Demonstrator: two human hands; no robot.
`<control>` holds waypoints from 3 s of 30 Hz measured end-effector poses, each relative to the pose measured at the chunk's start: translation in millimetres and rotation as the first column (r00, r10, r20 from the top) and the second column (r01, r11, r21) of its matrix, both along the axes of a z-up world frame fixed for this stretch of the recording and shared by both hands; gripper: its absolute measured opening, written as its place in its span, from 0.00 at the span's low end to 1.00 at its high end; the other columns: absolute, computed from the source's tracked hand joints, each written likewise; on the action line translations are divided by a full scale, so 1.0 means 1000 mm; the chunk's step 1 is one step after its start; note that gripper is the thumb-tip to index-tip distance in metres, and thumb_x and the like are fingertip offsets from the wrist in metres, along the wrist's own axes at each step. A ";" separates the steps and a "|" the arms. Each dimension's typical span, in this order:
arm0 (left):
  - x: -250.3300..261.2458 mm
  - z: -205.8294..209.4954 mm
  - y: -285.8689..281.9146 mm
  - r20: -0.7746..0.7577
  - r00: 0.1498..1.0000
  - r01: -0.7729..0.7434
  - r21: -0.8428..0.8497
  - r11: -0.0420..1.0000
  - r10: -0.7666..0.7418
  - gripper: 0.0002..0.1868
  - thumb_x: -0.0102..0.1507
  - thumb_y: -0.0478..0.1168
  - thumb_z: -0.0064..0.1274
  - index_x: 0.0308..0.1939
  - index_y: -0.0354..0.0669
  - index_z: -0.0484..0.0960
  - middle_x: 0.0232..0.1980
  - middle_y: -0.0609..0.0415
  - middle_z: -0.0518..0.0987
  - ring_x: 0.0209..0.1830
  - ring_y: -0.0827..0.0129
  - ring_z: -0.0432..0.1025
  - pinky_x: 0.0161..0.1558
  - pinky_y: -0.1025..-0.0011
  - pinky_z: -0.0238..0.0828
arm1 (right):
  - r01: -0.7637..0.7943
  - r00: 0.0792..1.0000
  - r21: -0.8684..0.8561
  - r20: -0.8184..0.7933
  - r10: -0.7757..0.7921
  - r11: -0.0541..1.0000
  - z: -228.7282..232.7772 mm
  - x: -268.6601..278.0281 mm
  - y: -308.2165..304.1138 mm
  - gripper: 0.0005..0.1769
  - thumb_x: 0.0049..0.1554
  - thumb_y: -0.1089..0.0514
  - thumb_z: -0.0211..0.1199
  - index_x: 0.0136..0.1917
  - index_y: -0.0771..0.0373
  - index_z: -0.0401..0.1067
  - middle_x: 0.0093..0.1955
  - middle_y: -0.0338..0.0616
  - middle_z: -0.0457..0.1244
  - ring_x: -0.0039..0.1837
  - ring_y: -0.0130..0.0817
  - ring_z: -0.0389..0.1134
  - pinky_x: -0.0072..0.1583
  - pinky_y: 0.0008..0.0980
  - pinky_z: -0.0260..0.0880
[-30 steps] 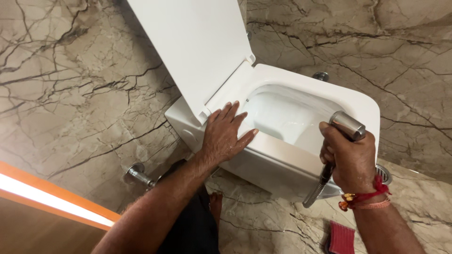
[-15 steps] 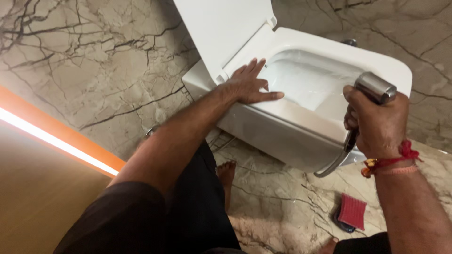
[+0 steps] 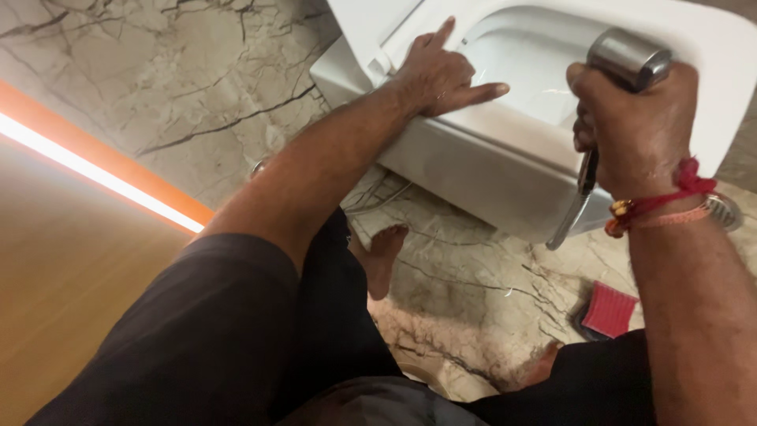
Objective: The person uses a handheld bidet sprayer to rinse the inside of a white toilet bowl and the surrounding floor area. They then spray the toilet seat and lid before closing the lid.
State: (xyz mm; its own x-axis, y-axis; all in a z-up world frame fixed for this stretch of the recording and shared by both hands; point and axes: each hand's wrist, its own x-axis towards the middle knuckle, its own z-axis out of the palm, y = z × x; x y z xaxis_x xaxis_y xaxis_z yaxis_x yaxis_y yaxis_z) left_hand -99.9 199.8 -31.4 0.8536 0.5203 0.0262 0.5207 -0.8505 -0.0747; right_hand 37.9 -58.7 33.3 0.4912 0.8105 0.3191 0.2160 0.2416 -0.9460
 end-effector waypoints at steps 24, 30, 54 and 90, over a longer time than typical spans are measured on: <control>-0.010 -0.002 -0.006 0.410 0.912 -0.040 0.100 0.994 -0.004 0.36 0.62 0.74 0.42 0.22 0.48 0.84 0.33 0.52 0.83 0.69 0.49 0.66 0.57 0.44 0.62 | -0.012 0.999 -0.097 0.031 0.015 0.995 0.023 -0.071 0.050 0.06 0.60 0.63 0.67 0.43 0.65 0.72 0.30 0.36 0.59 0.28 0.25 0.58 0.31 0.28 0.55; -0.023 -0.003 -0.016 0.589 0.807 0.005 0.054 0.999 -0.036 0.26 0.60 0.66 0.55 0.32 0.46 0.87 0.39 0.53 0.86 0.69 0.49 0.68 0.60 0.42 0.61 | 0.038 0.999 0.011 -0.024 -0.038 0.999 0.031 -0.074 0.054 0.07 0.60 0.62 0.67 0.42 0.66 0.73 0.28 0.36 0.59 0.28 0.24 0.57 0.31 0.27 0.54; -0.032 0.027 -0.033 0.466 0.884 0.032 -0.001 0.999 -0.028 0.25 0.63 0.61 0.55 0.25 0.45 0.87 0.34 0.50 0.83 0.43 0.62 0.78 0.57 0.53 0.66 | 0.155 0.988 -0.222 0.023 -0.153 0.963 0.005 -0.075 0.045 0.17 0.56 0.55 0.67 0.32 0.69 0.73 0.22 0.40 0.58 0.24 0.28 0.57 0.29 0.33 0.56; -0.116 0.058 0.054 0.986 0.166 0.032 0.005 0.999 -0.010 0.35 0.73 0.44 0.44 0.77 0.26 0.50 0.72 0.29 0.66 0.73 0.42 0.65 0.70 0.52 0.65 | 0.160 0.937 0.279 -0.346 -0.056 0.947 0.086 -0.119 0.121 0.09 0.58 0.59 0.65 0.38 0.61 0.68 0.25 0.33 0.54 0.25 0.22 0.52 0.29 0.28 0.53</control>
State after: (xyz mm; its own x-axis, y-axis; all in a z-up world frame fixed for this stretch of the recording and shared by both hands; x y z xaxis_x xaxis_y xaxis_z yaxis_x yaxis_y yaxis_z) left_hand -216.3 253.9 26.8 0.1329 0.5119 0.8487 0.1330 -0.8578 0.4965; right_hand -80.9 62.3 119.7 0.6890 0.6389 0.3421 -0.0541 0.5161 -0.8548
